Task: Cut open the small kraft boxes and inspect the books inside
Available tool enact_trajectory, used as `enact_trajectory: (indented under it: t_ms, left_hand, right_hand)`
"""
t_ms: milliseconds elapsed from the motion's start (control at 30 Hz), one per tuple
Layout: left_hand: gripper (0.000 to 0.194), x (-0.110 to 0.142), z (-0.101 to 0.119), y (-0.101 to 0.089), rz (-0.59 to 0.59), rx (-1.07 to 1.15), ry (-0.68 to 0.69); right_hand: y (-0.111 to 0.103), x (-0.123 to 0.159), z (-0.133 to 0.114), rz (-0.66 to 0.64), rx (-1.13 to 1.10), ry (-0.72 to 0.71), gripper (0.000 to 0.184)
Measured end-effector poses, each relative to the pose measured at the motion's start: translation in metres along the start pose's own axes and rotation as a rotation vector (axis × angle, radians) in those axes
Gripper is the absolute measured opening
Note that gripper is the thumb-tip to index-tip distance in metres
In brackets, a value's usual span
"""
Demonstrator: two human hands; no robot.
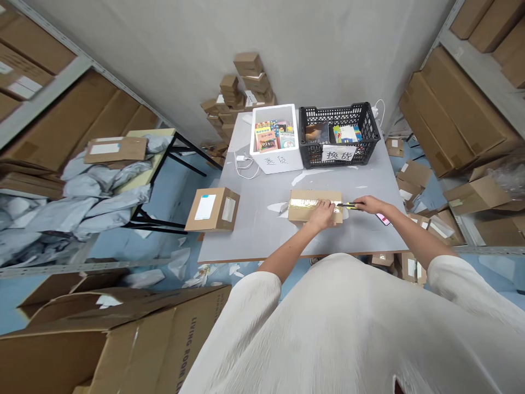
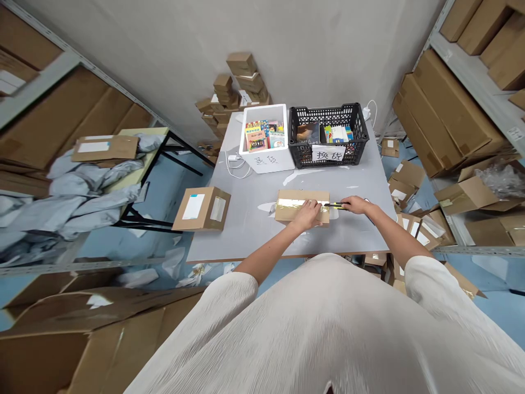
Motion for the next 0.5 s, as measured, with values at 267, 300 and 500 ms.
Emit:
enact_trajectory:
  t_ms: [267, 300, 500]
  left_hand:
    - [0.071, 0.001, 0.001, -0.001, -0.005, 0.007, 0.003]
    - [0.071, 0.001, 0.001, -0.001, -0.004, 0.013, 0.001]
    - [0.071, 0.002, 0.003, -0.005, -0.019, 0.018, -0.012]
  right_hand:
    - [0.021, 0.019, 0.009, -0.028, -0.352, 0.094, 0.045]
    - [0.02, 0.021, 0.01, -0.043, -0.357, 0.097, 0.045]
    - [0.015, 0.033, 0.012, -0.096, -0.38, 0.048, 0.048]
Point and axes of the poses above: each hand's wrist, its own x-axis away from the middle knuckle, its own y-axis out of the palm, z = x × y, the point moved 2 cm from there along -x, towards the middle knuckle, and after that the axes turned 2 degrees about x, right-handed, at the moved point
